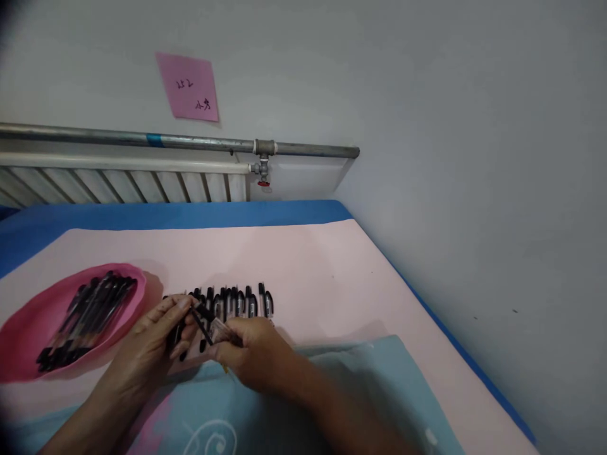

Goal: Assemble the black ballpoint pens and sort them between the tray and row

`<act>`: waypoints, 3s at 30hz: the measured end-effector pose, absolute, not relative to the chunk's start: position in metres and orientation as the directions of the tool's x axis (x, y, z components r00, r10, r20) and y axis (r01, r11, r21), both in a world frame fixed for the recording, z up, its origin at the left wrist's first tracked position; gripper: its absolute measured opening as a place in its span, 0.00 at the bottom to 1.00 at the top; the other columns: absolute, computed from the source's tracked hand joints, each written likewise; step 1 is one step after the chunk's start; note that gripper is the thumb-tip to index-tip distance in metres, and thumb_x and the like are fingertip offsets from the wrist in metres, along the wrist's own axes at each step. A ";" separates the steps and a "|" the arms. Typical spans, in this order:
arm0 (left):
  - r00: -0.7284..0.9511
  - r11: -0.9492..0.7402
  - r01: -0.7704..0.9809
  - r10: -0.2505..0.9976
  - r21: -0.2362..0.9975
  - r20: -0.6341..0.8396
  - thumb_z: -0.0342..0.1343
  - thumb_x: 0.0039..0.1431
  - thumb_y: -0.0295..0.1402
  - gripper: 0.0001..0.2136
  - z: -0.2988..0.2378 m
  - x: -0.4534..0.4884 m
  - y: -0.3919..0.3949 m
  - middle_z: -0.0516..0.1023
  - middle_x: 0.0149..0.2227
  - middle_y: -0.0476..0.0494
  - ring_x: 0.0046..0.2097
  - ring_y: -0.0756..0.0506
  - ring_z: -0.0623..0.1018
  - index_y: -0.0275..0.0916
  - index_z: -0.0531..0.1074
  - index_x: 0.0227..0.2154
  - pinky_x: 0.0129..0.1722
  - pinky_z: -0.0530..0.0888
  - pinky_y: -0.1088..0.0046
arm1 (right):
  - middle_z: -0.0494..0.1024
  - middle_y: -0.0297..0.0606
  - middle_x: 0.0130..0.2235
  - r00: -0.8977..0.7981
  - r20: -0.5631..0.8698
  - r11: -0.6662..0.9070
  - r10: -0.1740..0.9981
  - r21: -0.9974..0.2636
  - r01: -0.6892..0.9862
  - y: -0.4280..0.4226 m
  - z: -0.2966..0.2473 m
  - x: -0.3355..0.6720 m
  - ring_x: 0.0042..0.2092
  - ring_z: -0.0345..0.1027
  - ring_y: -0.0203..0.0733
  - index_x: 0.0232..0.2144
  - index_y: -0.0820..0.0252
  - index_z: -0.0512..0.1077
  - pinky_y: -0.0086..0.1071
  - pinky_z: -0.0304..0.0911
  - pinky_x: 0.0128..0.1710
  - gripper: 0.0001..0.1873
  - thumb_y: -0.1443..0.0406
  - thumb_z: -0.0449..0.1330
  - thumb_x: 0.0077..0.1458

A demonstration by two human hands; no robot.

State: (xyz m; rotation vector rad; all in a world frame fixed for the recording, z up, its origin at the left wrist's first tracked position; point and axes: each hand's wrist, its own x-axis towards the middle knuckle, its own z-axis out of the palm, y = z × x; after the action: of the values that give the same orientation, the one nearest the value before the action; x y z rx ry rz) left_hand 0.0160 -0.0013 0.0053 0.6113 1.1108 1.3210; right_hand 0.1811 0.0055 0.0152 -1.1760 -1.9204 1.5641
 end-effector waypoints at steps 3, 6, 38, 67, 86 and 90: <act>-0.185 0.135 -0.515 0.947 0.847 -0.263 0.59 0.47 0.34 0.08 0.009 -0.001 0.005 0.63 0.21 0.53 0.19 0.58 0.61 0.35 0.67 0.24 0.11 0.55 0.87 | 0.63 0.28 0.21 -0.624 -0.222 0.084 0.749 -0.903 0.422 0.009 0.023 0.191 0.25 0.56 0.30 0.22 0.61 0.66 0.24 0.48 0.24 0.06 0.65 0.57 0.47; -0.233 0.089 -0.565 0.937 0.820 -0.262 0.60 0.45 0.30 0.07 0.011 -0.016 0.013 0.62 0.22 0.52 0.20 0.57 0.62 0.35 0.67 0.23 0.10 0.55 0.87 | 0.64 0.29 0.23 -0.524 -0.204 0.074 0.827 -0.884 0.461 0.024 0.027 0.209 0.26 0.57 0.31 0.24 0.61 0.66 0.24 0.49 0.24 0.07 0.64 0.54 0.50; -0.118 0.302 -0.426 0.916 0.853 -0.384 0.60 0.45 0.35 0.09 0.004 -0.012 0.008 0.65 0.22 0.53 0.20 0.57 0.62 0.35 0.68 0.25 0.11 0.58 0.86 | 0.75 0.46 0.34 -0.223 -0.207 0.184 0.953 -0.193 0.964 0.047 -0.001 0.225 0.36 0.67 0.44 0.34 0.64 0.67 0.32 0.50 0.30 0.09 0.67 0.48 0.54; -0.109 0.333 -0.415 0.905 0.847 -0.410 0.60 0.45 0.35 0.09 0.009 -0.011 0.006 0.66 0.21 0.53 0.20 0.57 0.62 0.35 0.69 0.26 0.12 0.58 0.86 | 0.74 0.43 0.32 -0.216 -0.208 0.174 0.954 -0.203 0.964 0.060 -0.006 0.249 0.31 0.64 0.39 0.30 0.64 0.69 0.29 0.49 0.28 0.09 0.69 0.49 0.50; 0.054 0.504 -0.335 0.854 0.796 -0.518 0.63 0.41 0.31 0.11 -0.005 0.009 -0.001 0.77 0.29 0.43 0.18 0.56 0.67 0.37 0.72 0.31 0.13 0.62 0.84 | 0.75 0.41 0.33 -0.321 -0.164 0.258 0.933 -0.318 0.912 0.058 -0.013 0.235 0.33 0.65 0.38 0.30 0.63 0.70 0.27 0.51 0.30 0.10 0.71 0.49 0.50; 0.112 0.516 -0.313 0.854 0.797 -0.509 0.62 0.43 0.33 0.09 -0.005 0.013 -0.004 0.74 0.24 0.46 0.15 0.60 0.61 0.36 0.71 0.28 0.10 0.52 0.87 | 0.75 0.41 0.32 -0.325 -0.151 0.259 0.934 -0.341 0.904 0.057 -0.014 0.236 0.32 0.64 0.37 0.30 0.63 0.70 0.27 0.52 0.30 0.10 0.70 0.48 0.51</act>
State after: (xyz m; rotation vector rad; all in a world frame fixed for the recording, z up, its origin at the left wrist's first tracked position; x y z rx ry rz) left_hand 0.0132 -0.0040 -0.0047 0.5797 1.1579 0.9303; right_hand 0.2355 0.0574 -0.0140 -1.7754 -2.4276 0.5677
